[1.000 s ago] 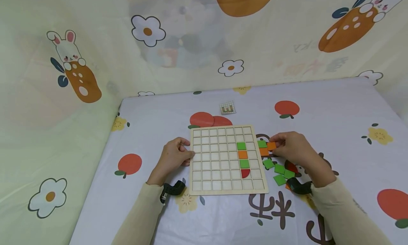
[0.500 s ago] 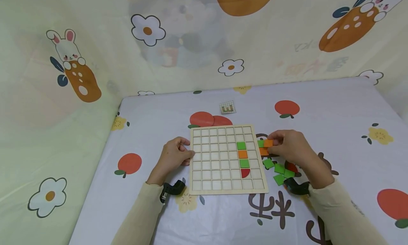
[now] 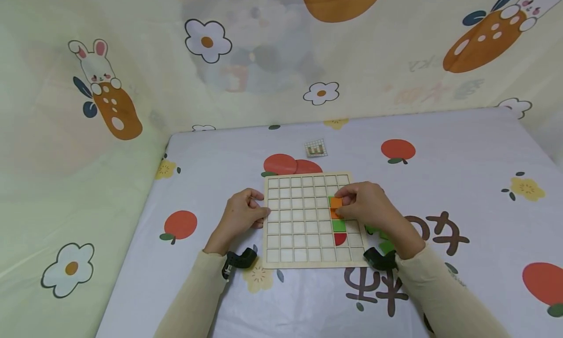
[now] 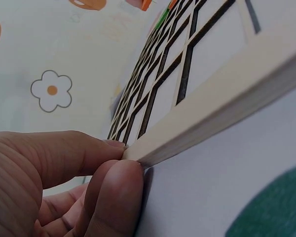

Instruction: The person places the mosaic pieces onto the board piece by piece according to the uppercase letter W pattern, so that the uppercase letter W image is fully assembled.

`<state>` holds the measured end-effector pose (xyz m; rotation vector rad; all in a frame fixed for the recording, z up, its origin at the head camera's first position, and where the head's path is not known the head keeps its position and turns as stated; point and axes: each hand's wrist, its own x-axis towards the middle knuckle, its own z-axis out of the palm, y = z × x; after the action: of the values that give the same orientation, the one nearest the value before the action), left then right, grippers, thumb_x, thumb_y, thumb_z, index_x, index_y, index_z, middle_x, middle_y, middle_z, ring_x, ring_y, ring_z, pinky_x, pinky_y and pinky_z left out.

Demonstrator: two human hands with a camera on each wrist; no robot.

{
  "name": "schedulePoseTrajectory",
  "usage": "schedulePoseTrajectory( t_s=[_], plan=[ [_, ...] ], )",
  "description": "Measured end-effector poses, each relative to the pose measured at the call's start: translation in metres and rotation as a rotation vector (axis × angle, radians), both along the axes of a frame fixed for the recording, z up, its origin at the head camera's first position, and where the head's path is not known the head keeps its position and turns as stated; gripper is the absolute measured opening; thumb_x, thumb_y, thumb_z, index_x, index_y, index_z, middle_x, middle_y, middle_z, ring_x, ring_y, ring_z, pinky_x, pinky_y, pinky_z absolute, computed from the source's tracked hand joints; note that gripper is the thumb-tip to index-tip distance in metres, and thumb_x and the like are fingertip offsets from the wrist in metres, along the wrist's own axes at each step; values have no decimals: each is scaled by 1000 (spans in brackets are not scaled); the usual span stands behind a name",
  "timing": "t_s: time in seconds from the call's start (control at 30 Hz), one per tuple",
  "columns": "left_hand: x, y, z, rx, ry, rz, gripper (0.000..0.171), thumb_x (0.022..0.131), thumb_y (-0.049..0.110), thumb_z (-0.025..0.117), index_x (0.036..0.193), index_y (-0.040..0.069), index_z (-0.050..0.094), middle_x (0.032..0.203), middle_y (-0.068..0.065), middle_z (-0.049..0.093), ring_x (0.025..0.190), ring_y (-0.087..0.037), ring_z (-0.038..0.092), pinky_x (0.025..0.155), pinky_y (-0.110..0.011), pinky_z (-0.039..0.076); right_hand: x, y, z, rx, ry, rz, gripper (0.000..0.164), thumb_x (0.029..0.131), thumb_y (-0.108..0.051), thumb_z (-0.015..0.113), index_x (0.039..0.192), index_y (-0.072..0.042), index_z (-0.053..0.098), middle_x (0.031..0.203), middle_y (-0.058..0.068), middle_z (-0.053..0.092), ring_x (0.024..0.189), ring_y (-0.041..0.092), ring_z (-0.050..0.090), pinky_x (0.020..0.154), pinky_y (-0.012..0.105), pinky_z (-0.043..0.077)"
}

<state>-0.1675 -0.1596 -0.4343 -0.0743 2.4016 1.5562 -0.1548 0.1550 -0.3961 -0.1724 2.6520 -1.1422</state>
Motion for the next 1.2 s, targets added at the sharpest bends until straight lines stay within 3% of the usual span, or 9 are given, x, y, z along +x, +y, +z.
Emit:
schedulePoseTrajectory(
  t_s=[0.63, 1.2],
  plan=[
    [0, 0, 0, -8, -5, 2, 32, 89, 3, 80, 116, 1, 63, 79, -9, 63, 53, -14, 66, 53, -27, 60, -4, -39, -7, 63, 20, 136, 23, 79, -8, 83, 101, -6, 77, 78, 0, 65, 76, 17, 58, 69, 30, 50],
    [-1, -1, -1, 5, -1, -7, 32, 89, 3, 81, 115, 1, 63, 79, -9, 64, 54, -13, 67, 54, -28, 60, -5, -51, -7, 105, 35, 178, 18, 80, -6, 82, 97, -5, 76, 71, 0, 58, 70, 16, 54, 64, 29, 45]
  ],
)
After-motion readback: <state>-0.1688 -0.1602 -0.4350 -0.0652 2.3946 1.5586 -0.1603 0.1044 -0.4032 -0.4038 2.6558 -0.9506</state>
